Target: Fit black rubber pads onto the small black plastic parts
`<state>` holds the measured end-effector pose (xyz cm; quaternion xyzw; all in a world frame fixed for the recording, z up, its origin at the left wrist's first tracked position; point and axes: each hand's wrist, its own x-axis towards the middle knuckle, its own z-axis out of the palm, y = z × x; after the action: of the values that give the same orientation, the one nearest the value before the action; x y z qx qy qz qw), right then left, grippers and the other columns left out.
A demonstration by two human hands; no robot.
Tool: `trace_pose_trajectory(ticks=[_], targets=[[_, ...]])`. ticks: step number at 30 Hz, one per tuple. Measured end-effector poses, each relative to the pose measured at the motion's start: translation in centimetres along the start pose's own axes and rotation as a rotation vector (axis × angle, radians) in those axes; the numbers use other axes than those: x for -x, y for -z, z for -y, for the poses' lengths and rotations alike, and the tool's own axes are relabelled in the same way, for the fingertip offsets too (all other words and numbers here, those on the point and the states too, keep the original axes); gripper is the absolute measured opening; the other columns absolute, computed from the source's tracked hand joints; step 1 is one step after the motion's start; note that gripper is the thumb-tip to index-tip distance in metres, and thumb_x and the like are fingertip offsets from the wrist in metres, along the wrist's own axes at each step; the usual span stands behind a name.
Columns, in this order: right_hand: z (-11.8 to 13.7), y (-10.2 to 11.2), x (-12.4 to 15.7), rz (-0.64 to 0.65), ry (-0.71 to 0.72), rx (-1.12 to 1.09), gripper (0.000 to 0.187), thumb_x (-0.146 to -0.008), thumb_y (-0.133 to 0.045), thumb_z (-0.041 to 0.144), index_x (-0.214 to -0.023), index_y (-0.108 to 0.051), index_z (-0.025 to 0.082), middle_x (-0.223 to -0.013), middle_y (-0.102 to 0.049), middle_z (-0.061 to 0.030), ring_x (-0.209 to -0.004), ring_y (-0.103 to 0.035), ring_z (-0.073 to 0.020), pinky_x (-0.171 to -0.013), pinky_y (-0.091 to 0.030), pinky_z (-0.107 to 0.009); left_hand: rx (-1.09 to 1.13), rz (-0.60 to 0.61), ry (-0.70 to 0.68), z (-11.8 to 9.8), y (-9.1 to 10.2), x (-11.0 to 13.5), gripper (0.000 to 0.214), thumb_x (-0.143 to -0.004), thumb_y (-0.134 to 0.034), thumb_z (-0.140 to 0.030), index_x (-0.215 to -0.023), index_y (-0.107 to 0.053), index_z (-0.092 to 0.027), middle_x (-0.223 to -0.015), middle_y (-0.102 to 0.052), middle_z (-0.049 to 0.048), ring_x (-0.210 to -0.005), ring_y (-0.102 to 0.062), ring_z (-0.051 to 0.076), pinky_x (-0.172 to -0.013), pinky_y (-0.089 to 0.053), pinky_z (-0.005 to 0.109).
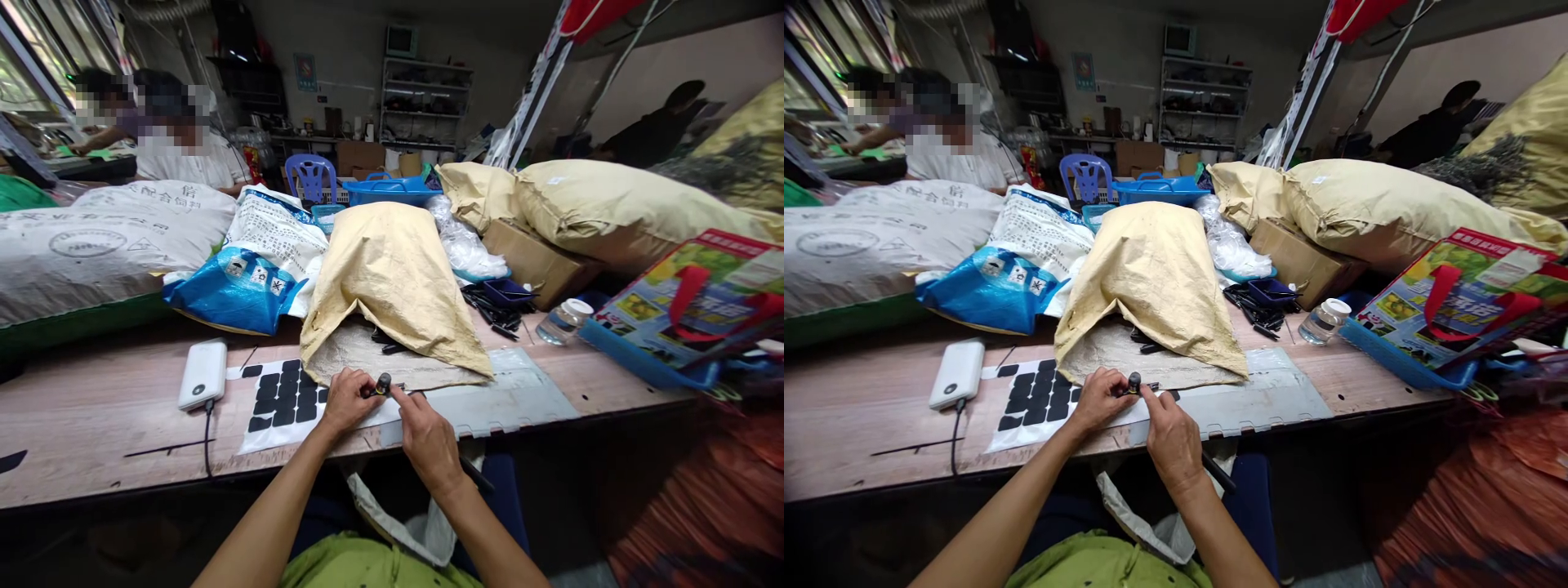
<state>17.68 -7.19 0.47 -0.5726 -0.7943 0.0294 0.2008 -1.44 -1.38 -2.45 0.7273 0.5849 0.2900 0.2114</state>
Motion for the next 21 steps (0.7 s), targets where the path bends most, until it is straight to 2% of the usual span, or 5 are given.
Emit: trace_pose_trajectory(ticks=[5,11,14,17,21], targets=[[-0.8,0.4,-0.2,-0.100,-0.059,-0.019,0.054,-0.097,-0.045,0.009,-0.146,-0.054,0.030,-0.107,-0.070,-0.0056,-0.082,-0.068,-0.0177,-0.068,-0.048,-0.025,-0.001,0.011,0.001,0.0,0.0,-0.1,0.016,-0.078,-0.078,-0.037,-0.079,-0.071,-0.023,-0.078,-0.069,-0.0004,-0.088,-0.056,0.022,-0.083,-0.033,0.035],[-1.0,0.3,0.1,-0.054,-0.064,0.014,0.053,-0.096,-0.046,0.010,-0.142,-0.058,0.032,-0.097,-0.070,-0.0030,-0.073,-0.065,-0.0161,-0.062,-0.043,-0.026,-0.003,0.003,0.002,0.0,-0.1,-0.1,0.015,-0.078,-0.078,-0.035,-0.079,-0.070,-0.022,-0.076,-0.068,-0.0002,-0.087,-0.056,0.022,-0.082,-0.033,0.035],[-1.8,0.4,-0.5,-0.128,-0.093,-0.002,0.051,-0.097,-0.047,0.012,-0.142,-0.058,0.032,-0.099,-0.069,-0.0035,-0.078,-0.065,-0.0166,-0.064,-0.042,-0.026,0.005,0.009,-0.015,0.1,0.0,0.0,0.016,-0.081,-0.076,-0.038,-0.080,-0.071,-0.022,-0.077,-0.069,-0.0001,-0.087,-0.056,0.022,-0.083,-0.033,0.035],[-3.6,0.6,-1.9,-0.197,-0.133,0.042,0.047,-0.097,-0.048,0.013,-0.139,-0.062,0.029,-0.097,-0.068,-0.0048,-0.081,-0.063,-0.0177,-0.068,-0.041,-0.027,0.032,0.029,-0.030,0.3,0.2,0.0,0.022,-0.089,-0.067,-0.043,-0.084,-0.071,-0.023,-0.082,-0.070,0.0004,-0.090,-0.056,0.022,-0.086,-0.032,0.036],[-6.3,-0.3,-3.4,-0.201,-0.152,0.172,0.045,-0.093,-0.049,0.007,-0.129,-0.069,0.025,-0.092,-0.067,-0.0068,-0.081,-0.057,-0.0201,-0.072,-0.039,-0.030,0.069,0.066,-0.029,0.7,0.3,0.0,0.038,-0.100,-0.048,-0.050,-0.084,-0.070,-0.023,-0.085,-0.069,0.0007,-0.092,-0.054,0.022,-0.087,-0.031,0.037]])
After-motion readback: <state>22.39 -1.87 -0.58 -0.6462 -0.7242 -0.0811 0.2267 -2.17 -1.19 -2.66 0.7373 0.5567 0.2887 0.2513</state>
